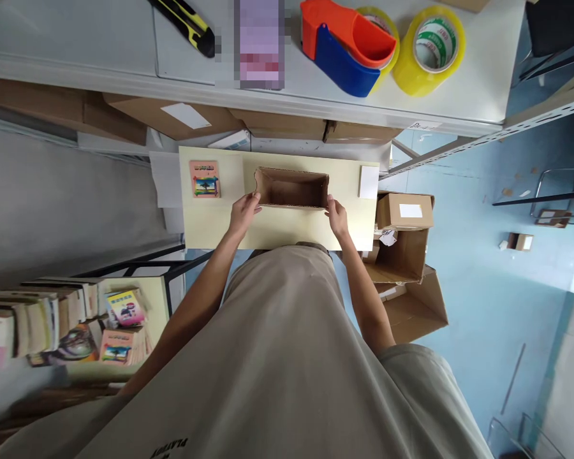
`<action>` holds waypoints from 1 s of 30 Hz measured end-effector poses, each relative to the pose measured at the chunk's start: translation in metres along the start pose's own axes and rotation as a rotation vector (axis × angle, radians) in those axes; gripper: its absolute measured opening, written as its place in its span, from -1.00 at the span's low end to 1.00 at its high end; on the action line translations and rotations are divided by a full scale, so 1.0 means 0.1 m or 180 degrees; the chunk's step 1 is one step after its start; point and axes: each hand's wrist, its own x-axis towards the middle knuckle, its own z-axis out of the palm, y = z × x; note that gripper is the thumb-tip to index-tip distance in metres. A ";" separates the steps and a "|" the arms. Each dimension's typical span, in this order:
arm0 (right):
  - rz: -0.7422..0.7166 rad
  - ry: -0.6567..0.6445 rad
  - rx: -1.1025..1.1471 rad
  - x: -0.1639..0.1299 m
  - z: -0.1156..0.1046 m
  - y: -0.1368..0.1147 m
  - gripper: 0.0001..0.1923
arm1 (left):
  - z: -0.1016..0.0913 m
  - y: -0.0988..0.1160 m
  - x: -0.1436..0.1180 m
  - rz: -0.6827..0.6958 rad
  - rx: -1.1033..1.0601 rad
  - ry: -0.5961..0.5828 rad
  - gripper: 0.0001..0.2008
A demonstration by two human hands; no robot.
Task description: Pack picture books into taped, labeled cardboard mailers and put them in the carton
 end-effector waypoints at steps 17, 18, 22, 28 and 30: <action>-0.1995 0.0757 -0.1395 -0.74 0.40 -0.58 -0.34 | -0.87 -0.45 0.18 0.0072 -0.0327 0.0410 -0.27; -0.2097 0.0463 -0.1444 -0.80 0.61 -0.55 -0.37 | -1.05 -0.54 0.25 0.0107 -0.0280 0.0567 -0.26; -0.2202 -0.0885 -0.1232 -0.72 1.69 -0.21 -0.39 | -1.75 -0.87 0.53 0.0146 0.0053 0.1149 -0.17; -0.0960 -0.0273 -0.1277 0.30 2.90 0.13 -0.30 | -2.46 -1.05 0.95 0.0050 0.0338 0.1439 -0.22; -0.0480 0.0001 -0.1264 0.61 3.07 0.12 -0.39 | -2.61 -1.04 1.11 0.0144 0.0635 0.1365 -0.27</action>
